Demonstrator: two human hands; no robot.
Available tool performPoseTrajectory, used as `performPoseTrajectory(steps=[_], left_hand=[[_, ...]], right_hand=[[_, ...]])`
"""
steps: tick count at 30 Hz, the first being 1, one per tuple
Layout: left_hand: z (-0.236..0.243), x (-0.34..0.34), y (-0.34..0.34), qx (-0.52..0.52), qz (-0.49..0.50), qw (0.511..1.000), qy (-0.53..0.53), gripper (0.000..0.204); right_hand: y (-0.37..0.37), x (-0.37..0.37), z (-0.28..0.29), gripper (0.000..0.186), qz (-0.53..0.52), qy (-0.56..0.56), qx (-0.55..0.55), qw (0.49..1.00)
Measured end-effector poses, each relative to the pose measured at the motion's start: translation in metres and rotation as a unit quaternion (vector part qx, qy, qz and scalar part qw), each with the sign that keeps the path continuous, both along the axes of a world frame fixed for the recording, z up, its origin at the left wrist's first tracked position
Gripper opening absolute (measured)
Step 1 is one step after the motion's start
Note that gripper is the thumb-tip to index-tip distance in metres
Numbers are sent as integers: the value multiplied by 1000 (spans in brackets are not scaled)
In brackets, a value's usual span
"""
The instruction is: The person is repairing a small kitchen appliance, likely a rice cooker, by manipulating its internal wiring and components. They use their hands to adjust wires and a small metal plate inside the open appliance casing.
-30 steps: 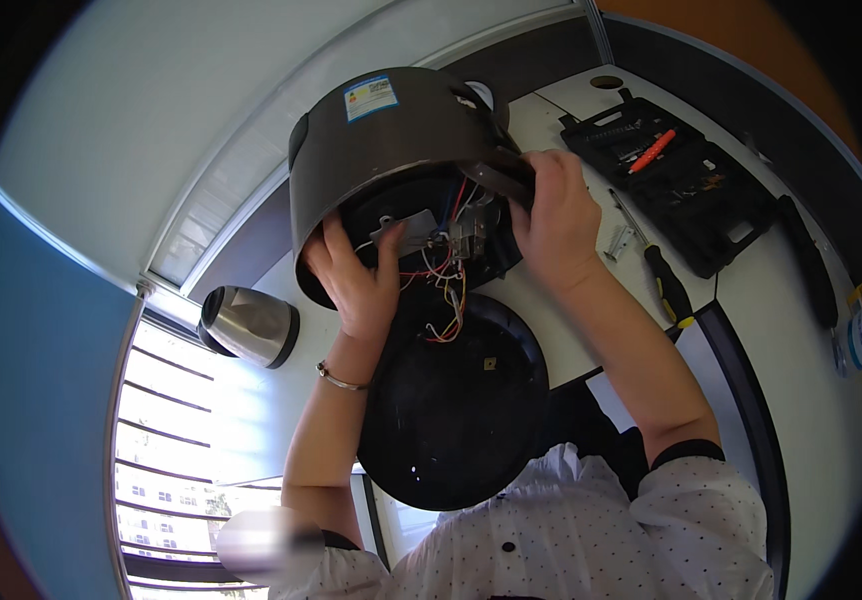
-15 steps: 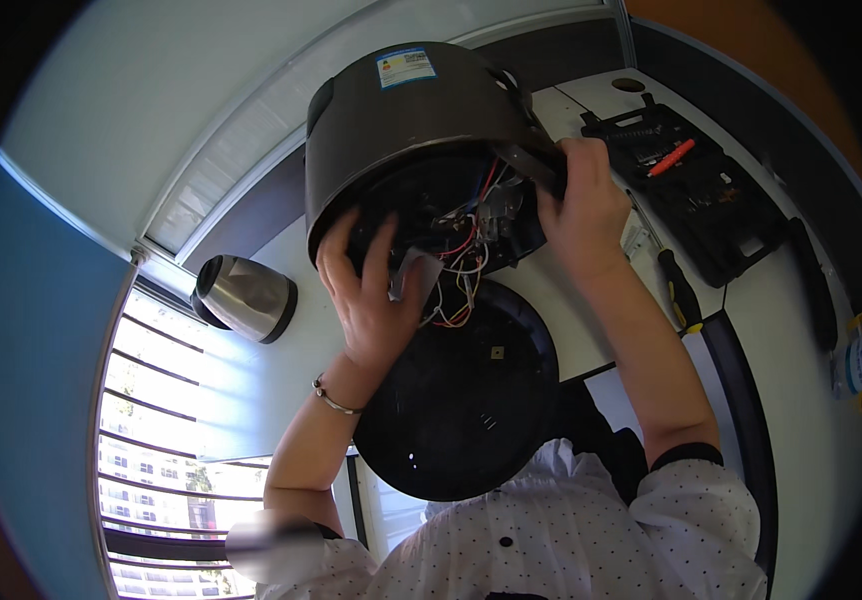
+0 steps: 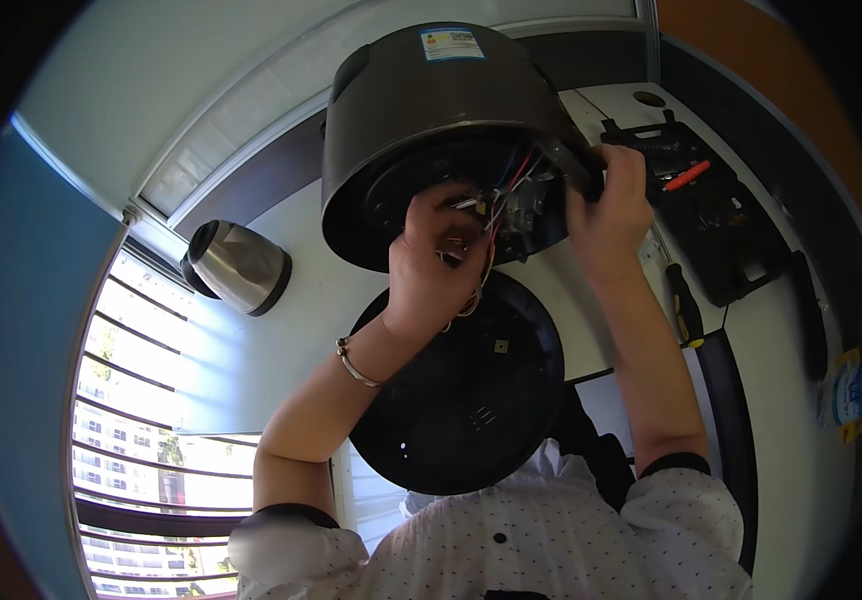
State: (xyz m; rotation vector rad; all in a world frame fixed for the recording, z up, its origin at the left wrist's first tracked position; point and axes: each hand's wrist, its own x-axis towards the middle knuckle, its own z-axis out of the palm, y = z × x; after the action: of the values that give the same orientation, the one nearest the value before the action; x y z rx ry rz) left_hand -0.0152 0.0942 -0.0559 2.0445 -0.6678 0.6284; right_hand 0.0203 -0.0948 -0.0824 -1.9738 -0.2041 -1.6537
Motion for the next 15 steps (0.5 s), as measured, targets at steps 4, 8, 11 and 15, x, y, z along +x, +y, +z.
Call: performPoseTrajectory(steps=[4,8,11,15], left_hand=[[1,-1,9,-58,-1,996,65,55],[-2,4,16,-84,-35,991,94,58],[1,2,18,-76,-75,985,136,57],[5,1,21,-81,-123,973,177,51]], right_hand=[[0,0,-1,48,7,10,1,1000],[2,0,-2,47,9,23,8,1000],[3,1,-5,46,9,39,17,999],[3,3,-6,44,0,48,14,999]])
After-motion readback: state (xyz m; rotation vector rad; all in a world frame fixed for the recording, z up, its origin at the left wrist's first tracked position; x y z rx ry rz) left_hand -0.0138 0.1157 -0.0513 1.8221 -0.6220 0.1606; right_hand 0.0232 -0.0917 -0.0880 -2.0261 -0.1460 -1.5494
